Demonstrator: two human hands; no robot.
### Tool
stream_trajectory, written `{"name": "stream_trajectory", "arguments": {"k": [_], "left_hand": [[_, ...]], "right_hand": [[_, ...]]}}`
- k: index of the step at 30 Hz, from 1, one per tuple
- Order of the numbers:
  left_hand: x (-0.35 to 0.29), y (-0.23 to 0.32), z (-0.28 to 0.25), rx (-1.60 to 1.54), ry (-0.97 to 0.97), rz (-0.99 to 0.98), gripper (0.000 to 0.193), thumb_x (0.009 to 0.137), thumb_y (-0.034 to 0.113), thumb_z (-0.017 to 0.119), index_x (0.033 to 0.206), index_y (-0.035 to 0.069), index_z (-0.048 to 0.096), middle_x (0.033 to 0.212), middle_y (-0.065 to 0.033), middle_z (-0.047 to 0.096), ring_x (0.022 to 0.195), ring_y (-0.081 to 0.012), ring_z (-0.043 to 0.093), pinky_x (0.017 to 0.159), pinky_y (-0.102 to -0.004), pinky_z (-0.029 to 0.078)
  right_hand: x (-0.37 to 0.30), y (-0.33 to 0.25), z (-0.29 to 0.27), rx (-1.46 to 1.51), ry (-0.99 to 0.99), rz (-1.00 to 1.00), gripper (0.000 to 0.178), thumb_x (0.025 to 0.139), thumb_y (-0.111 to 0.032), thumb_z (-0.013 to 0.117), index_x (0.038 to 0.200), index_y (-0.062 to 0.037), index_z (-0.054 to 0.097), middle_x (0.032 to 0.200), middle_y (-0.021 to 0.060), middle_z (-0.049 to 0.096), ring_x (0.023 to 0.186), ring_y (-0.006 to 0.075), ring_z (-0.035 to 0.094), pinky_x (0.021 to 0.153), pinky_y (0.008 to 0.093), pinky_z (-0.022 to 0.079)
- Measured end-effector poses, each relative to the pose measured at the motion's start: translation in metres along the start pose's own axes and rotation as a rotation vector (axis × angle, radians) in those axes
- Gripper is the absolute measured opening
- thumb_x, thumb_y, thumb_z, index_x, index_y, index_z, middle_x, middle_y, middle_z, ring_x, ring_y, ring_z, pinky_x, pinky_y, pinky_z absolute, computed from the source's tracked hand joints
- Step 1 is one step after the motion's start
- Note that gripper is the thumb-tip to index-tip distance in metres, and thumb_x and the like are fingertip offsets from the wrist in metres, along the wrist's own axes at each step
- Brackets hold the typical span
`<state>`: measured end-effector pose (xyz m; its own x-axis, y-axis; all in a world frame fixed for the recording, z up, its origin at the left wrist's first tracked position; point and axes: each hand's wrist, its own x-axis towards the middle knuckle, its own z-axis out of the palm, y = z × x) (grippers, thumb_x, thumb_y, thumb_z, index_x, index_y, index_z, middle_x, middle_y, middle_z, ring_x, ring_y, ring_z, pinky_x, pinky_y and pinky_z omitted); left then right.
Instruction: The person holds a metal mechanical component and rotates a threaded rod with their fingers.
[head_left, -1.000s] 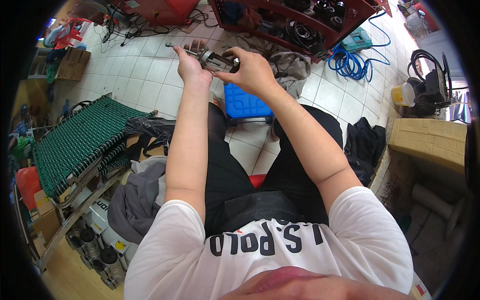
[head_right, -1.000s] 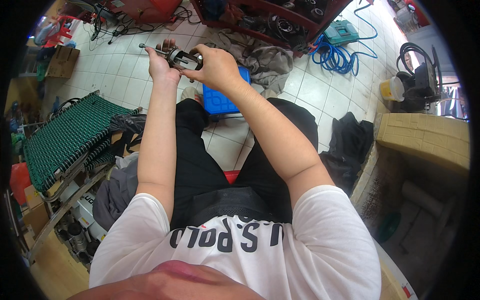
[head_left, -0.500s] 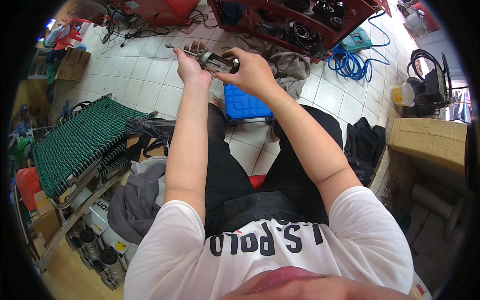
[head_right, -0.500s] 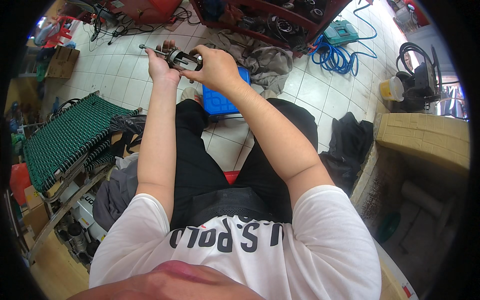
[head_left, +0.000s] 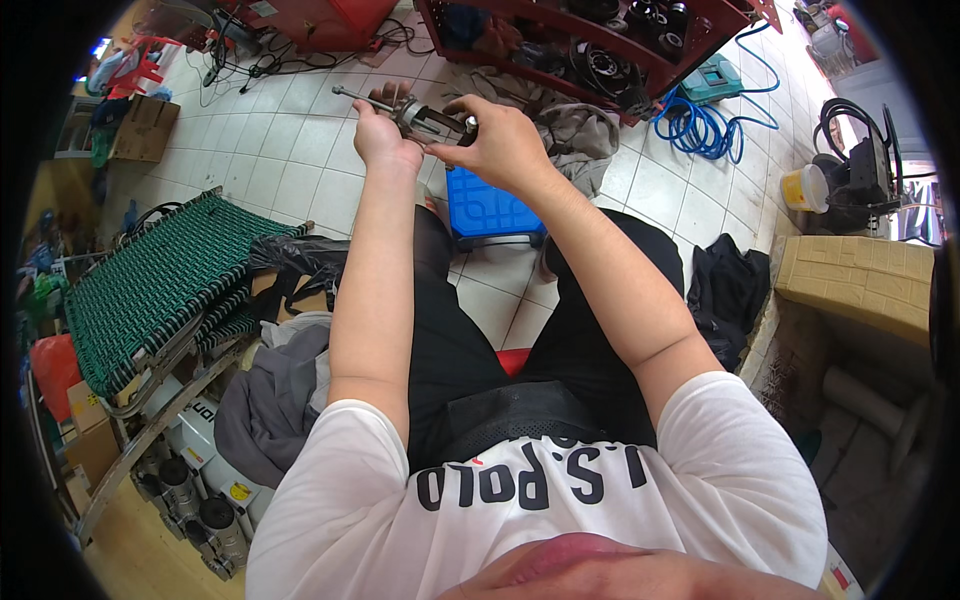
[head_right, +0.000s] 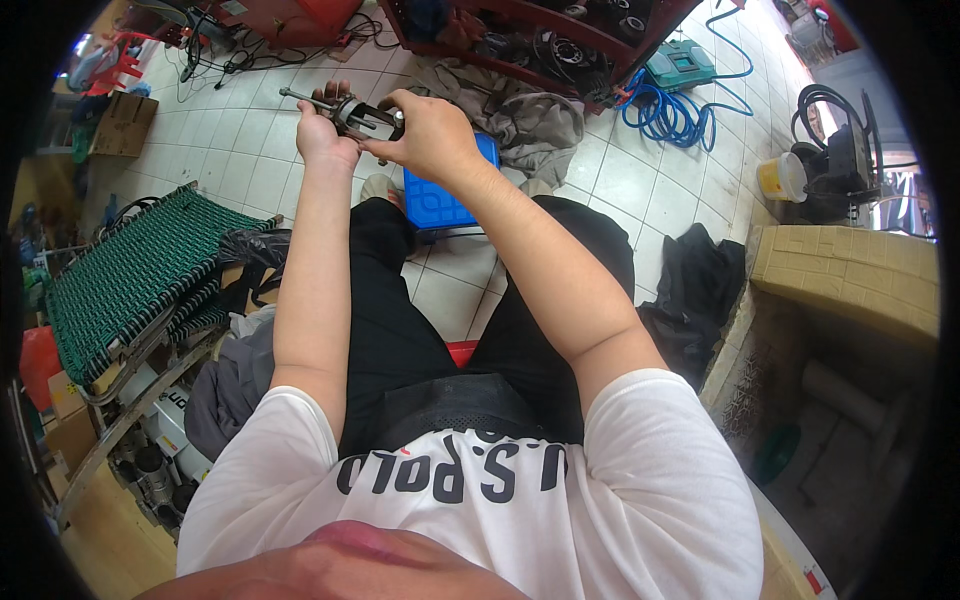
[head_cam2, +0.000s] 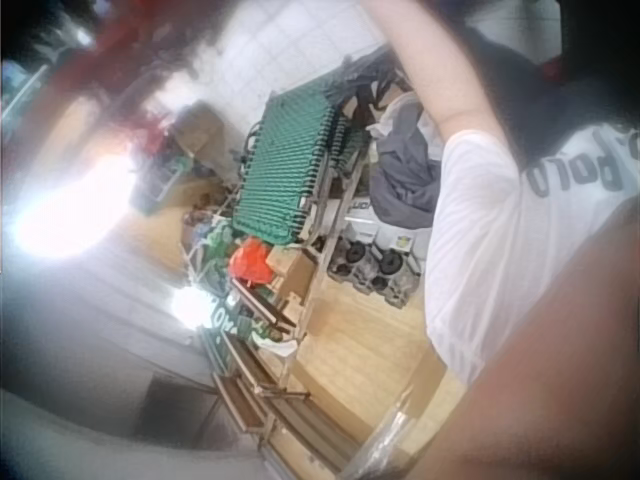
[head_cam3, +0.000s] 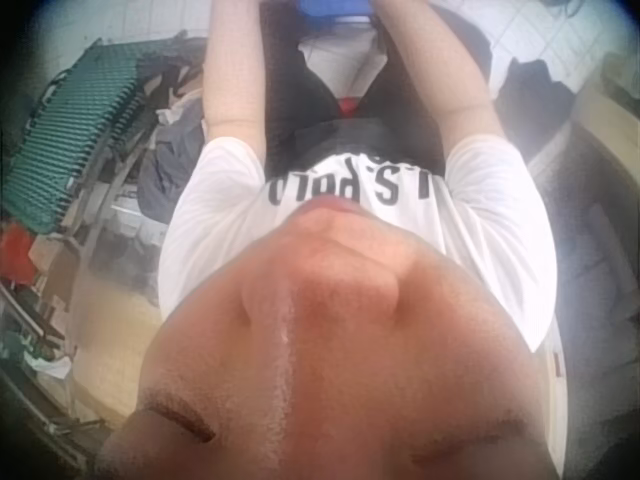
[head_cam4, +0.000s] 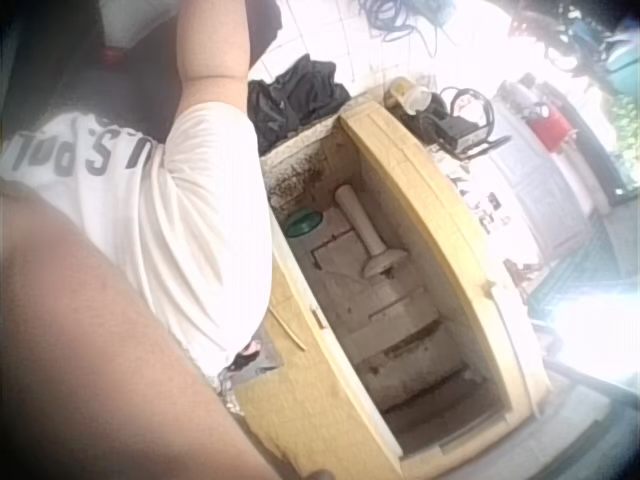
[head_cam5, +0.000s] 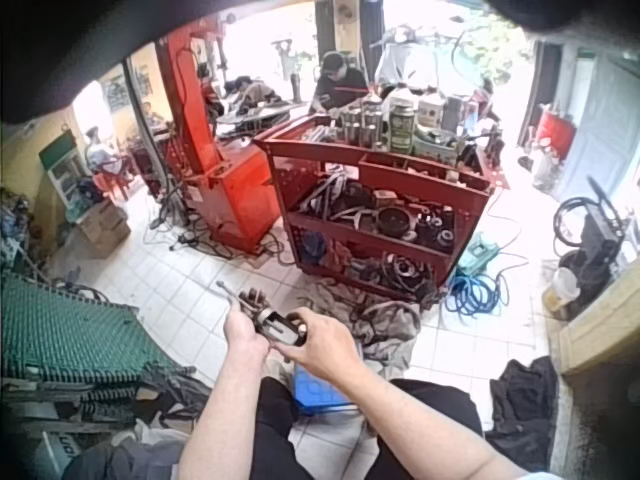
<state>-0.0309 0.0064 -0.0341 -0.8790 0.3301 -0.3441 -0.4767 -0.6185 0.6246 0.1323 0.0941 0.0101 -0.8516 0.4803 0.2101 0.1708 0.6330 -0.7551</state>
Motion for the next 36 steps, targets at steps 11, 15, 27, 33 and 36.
{"name": "stream_trajectory", "arguments": {"k": [11,15,27,33,36], "left_hand": [[-0.003,0.000,0.002,0.023,0.024,0.013,0.034,0.112,0.044,0.044,0.120,0.012,0.043,0.110,-0.0092,0.067,0.102,-0.0263,0.070,0.089,-0.0442,0.056],[-0.005,0.000,0.005,0.041,0.032,0.010,0.033,0.112,0.043,0.043,0.122,0.011,0.042,0.111,-0.0088,0.067,0.101,-0.0263,0.070,0.089,-0.0447,0.056],[0.001,-0.002,-0.002,-0.013,0.002,0.013,0.038,0.113,0.047,0.036,0.117,0.011,0.047,0.110,-0.0076,0.067,0.101,-0.0247,0.070,0.092,-0.0433,0.054],[0.002,0.000,-0.002,0.042,-0.010,-0.008,0.040,0.112,0.049,0.038,0.118,0.010,0.047,0.110,-0.0076,0.067,0.102,-0.0242,0.070,0.091,-0.0435,0.054],[0.008,0.003,-0.008,0.051,-0.044,-0.031,0.038,0.113,0.048,0.038,0.117,0.011,0.046,0.110,-0.0074,0.067,0.103,-0.0243,0.069,0.091,-0.0436,0.054]], "right_hand": [[0.000,-0.003,-0.002,-0.004,-0.018,0.008,0.062,0.074,-0.045,0.090,0.120,-0.0077,0.071,0.086,0.0141,0.076,0.082,0.0288,0.075,0.078,0.0387,0.058],[0.000,0.001,-0.001,-0.014,-0.009,0.004,0.061,0.074,-0.044,0.090,0.120,-0.0074,0.071,0.085,0.0135,0.076,0.082,0.0283,0.075,0.078,0.0383,0.058],[0.000,-0.001,-0.002,-0.011,-0.024,0.009,0.059,0.076,-0.043,0.089,0.119,-0.0068,0.071,0.084,0.0120,0.077,0.082,0.0268,0.076,0.078,0.0373,0.058],[0.000,0.000,-0.001,-0.012,-0.024,0.003,0.059,0.076,-0.043,0.089,0.119,-0.0065,0.071,0.084,0.0120,0.077,0.083,0.0268,0.076,0.078,0.0371,0.058],[0.001,-0.003,0.000,-0.023,-0.021,-0.001,0.060,0.075,-0.043,0.089,0.119,-0.0067,0.071,0.085,0.0128,0.076,0.084,0.0276,0.076,0.079,0.0378,0.058]]}}
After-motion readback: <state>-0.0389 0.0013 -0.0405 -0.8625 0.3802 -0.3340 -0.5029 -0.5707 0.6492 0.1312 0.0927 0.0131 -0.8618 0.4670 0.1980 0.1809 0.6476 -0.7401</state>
